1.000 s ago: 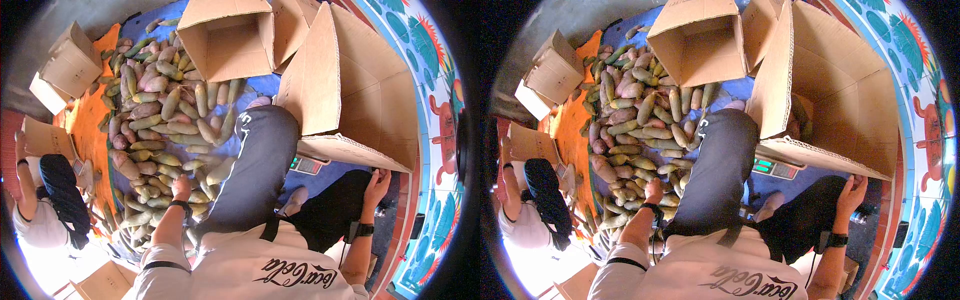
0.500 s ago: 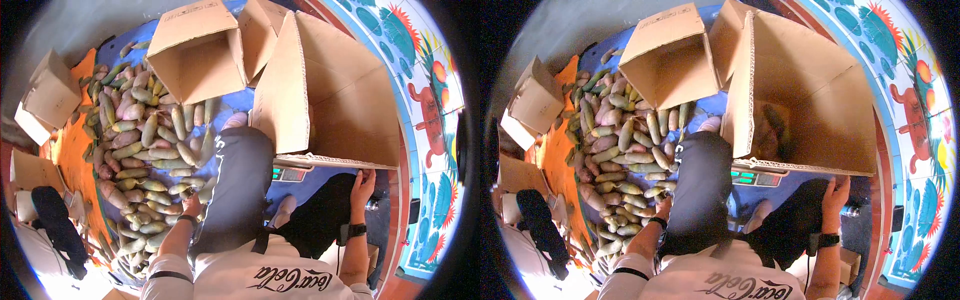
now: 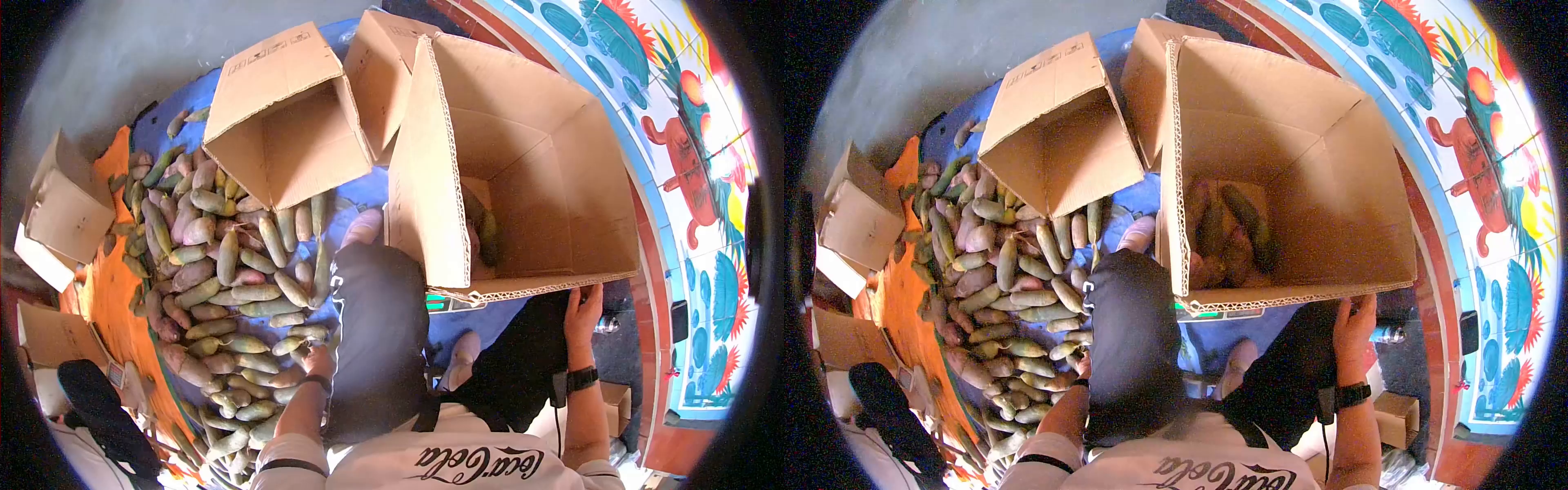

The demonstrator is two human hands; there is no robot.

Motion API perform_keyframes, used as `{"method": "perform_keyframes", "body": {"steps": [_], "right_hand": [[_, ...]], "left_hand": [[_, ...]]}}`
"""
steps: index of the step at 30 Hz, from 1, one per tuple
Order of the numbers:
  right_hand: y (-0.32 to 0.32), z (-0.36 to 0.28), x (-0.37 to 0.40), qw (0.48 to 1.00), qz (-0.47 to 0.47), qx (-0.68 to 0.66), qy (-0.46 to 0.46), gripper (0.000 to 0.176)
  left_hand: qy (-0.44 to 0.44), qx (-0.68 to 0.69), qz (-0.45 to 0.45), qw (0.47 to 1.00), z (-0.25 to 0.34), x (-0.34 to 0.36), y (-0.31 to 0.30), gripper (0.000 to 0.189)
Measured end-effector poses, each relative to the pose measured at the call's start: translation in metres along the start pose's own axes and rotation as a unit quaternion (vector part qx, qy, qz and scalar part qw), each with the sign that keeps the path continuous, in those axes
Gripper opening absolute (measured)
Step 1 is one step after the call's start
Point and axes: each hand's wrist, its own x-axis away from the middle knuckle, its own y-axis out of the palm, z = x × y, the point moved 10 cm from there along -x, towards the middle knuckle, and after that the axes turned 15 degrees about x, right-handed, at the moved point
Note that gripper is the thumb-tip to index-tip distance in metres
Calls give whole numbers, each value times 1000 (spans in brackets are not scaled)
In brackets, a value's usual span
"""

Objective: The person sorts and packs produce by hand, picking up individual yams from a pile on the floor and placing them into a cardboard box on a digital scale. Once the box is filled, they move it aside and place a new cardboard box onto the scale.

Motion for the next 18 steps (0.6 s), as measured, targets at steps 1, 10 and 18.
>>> {"method": "perform_keyframes", "body": {"steps": [1, 10, 18], "right_hand": [[0, 0, 1, 1000, -4, 4, 5, 35], [-3, -5, -1, 1000, -9, -3, 17, 31], [-5, -6, 1, 998, -19, -13, 55, 33]], "left_hand": [[1, 6, -10, 1000, 0, 0, 2, 40], [173, -2, -8, 985, 11, -3, -13, 24], [455, -360, 60, 813, -4, -14, -17, 27]]}}
